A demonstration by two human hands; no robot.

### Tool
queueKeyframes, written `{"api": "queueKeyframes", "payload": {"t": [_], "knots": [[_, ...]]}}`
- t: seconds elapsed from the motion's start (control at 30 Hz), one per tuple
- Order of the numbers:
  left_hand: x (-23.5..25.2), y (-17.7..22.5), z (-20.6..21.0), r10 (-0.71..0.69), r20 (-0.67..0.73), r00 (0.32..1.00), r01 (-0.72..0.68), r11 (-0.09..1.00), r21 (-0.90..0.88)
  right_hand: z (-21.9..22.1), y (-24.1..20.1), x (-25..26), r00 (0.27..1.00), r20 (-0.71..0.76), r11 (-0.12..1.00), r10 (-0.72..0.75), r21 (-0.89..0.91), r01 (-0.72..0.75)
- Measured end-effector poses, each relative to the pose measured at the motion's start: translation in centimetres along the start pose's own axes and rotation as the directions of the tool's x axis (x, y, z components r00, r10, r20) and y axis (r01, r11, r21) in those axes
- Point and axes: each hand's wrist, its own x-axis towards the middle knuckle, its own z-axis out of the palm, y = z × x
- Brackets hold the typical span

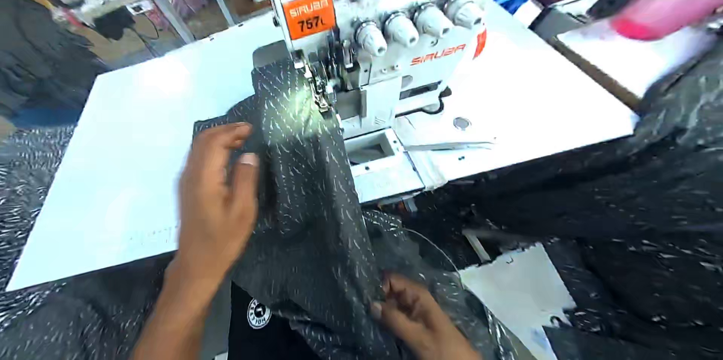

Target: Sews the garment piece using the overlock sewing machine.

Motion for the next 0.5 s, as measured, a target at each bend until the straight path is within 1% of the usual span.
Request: {"api": "queueKeyframes", "payload": {"t": [0.07,0.13,0.2,0.27,0.37,0.5], "knots": [[1.4,2.4,2.3,0.059,0.127,0.99,-0.068,0.995,0.068,-0.1,-0.2,0.0,1.0,-0.001,1.0,-0.011,-0.029,0.011],[2.7,2.7,4.0,0.072,0.183,0.98,-0.103,0.981,0.165,-0.2,-0.8,-0.2,0.998,0.021,0.999,-0.052,-0.006,0.052],[4.2,2.1,4.9,0.056,0.206,0.977,-0.102,0.97,0.219,-0.3,-1.4,0.4,0.993,0.014,0.993,-0.116,0.033,0.115],[5.5,1.4,5.2,0.024,0.235,0.972,-0.078,0.972,0.223,-0.3,-2.1,1.5,0.982,-0.001,0.981,-0.191,0.033,0.191],[7.4,0.2,5.6,-0.004,0.263,0.965,-0.058,0.972,0.226,-0.4,-4.1,3.3,0.95,0.019,0.951,-0.31,0.022,0.31],[11.1,-1.5,6.2,-0.053,0.304,0.951,-0.036,0.96,0.279,-0.7,-5.6,6.3,0.933,0.023,0.931,-0.36,-0.056,0.361]]}}
